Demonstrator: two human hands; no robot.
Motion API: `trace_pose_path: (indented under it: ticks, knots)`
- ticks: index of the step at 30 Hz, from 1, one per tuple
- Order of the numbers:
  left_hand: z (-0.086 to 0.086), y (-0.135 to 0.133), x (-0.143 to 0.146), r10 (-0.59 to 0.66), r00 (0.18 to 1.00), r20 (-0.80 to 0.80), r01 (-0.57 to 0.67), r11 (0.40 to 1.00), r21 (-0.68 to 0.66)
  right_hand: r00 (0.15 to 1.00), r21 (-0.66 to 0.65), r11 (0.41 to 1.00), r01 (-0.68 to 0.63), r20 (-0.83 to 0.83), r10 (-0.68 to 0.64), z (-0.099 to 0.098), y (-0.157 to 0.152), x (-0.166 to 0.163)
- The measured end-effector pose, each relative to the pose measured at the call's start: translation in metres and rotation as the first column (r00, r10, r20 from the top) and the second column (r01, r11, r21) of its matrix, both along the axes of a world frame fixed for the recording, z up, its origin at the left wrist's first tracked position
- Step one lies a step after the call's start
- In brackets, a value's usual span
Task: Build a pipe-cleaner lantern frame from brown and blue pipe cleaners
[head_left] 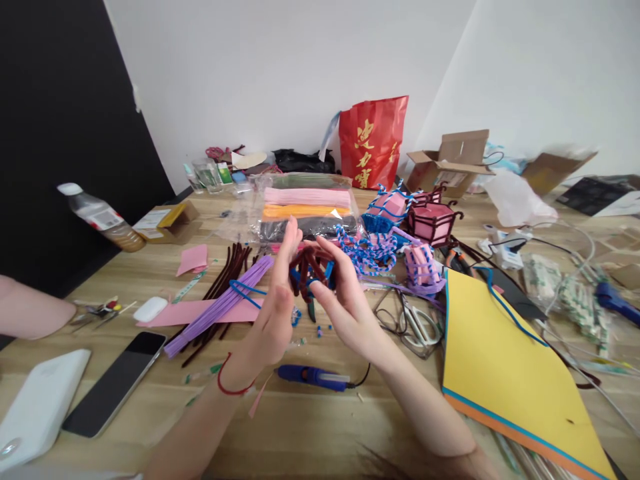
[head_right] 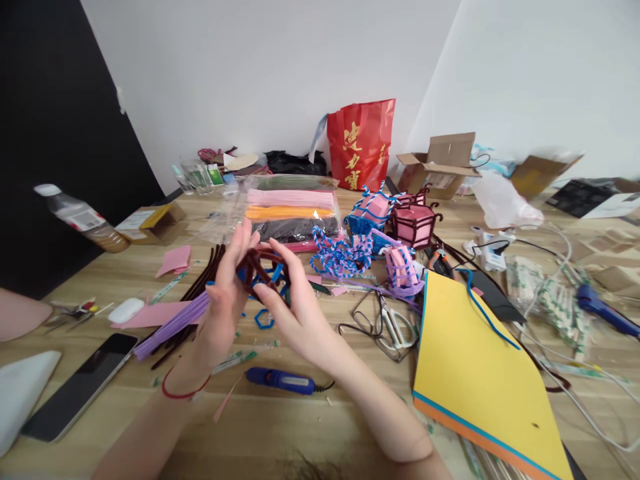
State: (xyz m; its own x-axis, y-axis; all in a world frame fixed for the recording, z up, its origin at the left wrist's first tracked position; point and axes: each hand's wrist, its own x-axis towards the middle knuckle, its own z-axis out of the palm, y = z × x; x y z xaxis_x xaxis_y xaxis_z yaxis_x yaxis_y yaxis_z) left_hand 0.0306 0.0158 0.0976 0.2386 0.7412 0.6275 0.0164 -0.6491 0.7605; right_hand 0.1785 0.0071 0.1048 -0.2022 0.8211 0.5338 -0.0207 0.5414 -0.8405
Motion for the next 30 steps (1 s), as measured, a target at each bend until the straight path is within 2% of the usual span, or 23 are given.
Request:
trace_pose_path:
  ticks: [3,8,13,19,23,26,28,30]
  knots:
    - [-0.004,0.001,0.002,0.034,0.999,0.007,-0.034,0.999,-0.002,0.999,-0.013,1.000,-0.026,0.040,0.027,0.001,-0.007,-0.001]
    - [-0.005,0.007,0.002,0.022,0.996,0.085,-0.022,1.000,0.006,0.984,-0.086,0.981,-0.174,0.029,0.177,0.002,-0.015,0.006]
    - [-0.001,0.010,0.000,0.047,0.993,0.107,-0.042,0.998,-0.047,0.965,-0.144,0.954,-0.263,-0.045,0.259,-0.003,-0.014,0.008]
    - [0.002,0.018,-0.007,0.059,0.965,0.257,-0.023,0.990,-0.142,0.930,-0.178,0.913,-0.367,-0.083,0.357,-0.011,-0.014,0.005]
    - [0.006,0.025,-0.009,0.093,0.921,0.379,0.018,0.960,-0.280,0.919,-0.170,0.903,-0.394,-0.105,0.381,-0.007,-0.018,0.007]
    - [0.007,0.028,-0.009,0.094,0.904,0.418,0.069,0.930,-0.360,0.921,-0.282,0.879,-0.385,-0.056,0.385,0.007,-0.028,0.011]
    - [0.008,0.028,-0.008,0.077,0.909,0.409,0.101,0.912,-0.397,0.944,-0.284,0.901,-0.326,-0.046,0.327,0.013,-0.030,0.012]
    - [0.009,0.025,-0.006,0.063,0.920,0.386,0.125,0.887,-0.444,0.968,-0.208,0.945,-0.250,-0.043,0.247,0.011,-0.027,0.008]
